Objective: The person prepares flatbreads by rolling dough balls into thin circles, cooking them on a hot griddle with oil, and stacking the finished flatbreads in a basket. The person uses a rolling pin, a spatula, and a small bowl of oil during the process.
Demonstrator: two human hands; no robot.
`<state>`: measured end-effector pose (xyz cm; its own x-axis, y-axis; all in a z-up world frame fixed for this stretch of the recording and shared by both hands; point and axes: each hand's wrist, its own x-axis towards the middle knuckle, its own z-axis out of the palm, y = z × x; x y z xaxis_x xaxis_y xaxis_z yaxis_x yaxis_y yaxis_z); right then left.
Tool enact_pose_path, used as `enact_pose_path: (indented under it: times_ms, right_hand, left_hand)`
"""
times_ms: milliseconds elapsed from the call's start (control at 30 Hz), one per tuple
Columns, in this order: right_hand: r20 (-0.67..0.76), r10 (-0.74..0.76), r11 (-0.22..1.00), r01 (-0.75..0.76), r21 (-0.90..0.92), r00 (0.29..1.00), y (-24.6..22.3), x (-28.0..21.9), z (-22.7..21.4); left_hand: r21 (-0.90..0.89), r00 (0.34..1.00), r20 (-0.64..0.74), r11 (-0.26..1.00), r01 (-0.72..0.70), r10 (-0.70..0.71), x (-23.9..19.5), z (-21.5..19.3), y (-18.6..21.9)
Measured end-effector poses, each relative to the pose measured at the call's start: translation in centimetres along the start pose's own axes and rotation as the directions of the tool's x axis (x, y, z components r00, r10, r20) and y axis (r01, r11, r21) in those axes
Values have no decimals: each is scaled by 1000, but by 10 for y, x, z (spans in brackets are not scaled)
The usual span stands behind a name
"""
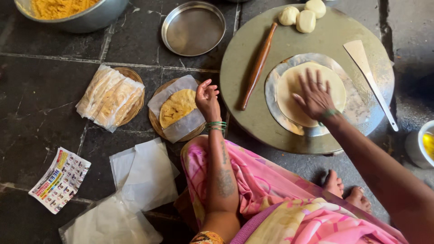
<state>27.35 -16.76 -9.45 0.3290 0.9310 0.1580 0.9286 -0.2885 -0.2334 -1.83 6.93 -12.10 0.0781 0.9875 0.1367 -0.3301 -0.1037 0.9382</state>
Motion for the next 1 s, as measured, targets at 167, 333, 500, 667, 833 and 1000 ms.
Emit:
enact_pose_path:
  times_ms: [167,333,500,667,833,1000]
  right_hand:
    - [182,-60,996,70,-48,981,2,-85,-10]
    - [-193,247,954,-273,-123,950,66,-136,7]
    - [-290,685,722,-567,396,669,140,-122,22]
    - [216,951,-186,-148,971,220,160,-102,12]
    - [226,946,-187,-178,966,232,90,-110,38]
    - [-24,937,161,-372,914,347,58,-93,-9]
  left_hand:
    - [28,999,-12,999,35,-35,-2,4,8]
    - [90,998,8,994,54,-55,1,4,9]
    - [96,993,21,989,112,-115,-3,6,3]
    - [144,982,-9,972,188,-188,-5,-3,-6]
    - [112,974,2,968,223,-225,1,-8,-38]
    - [134,971,-11,962,237,-237,9,-16,-65]
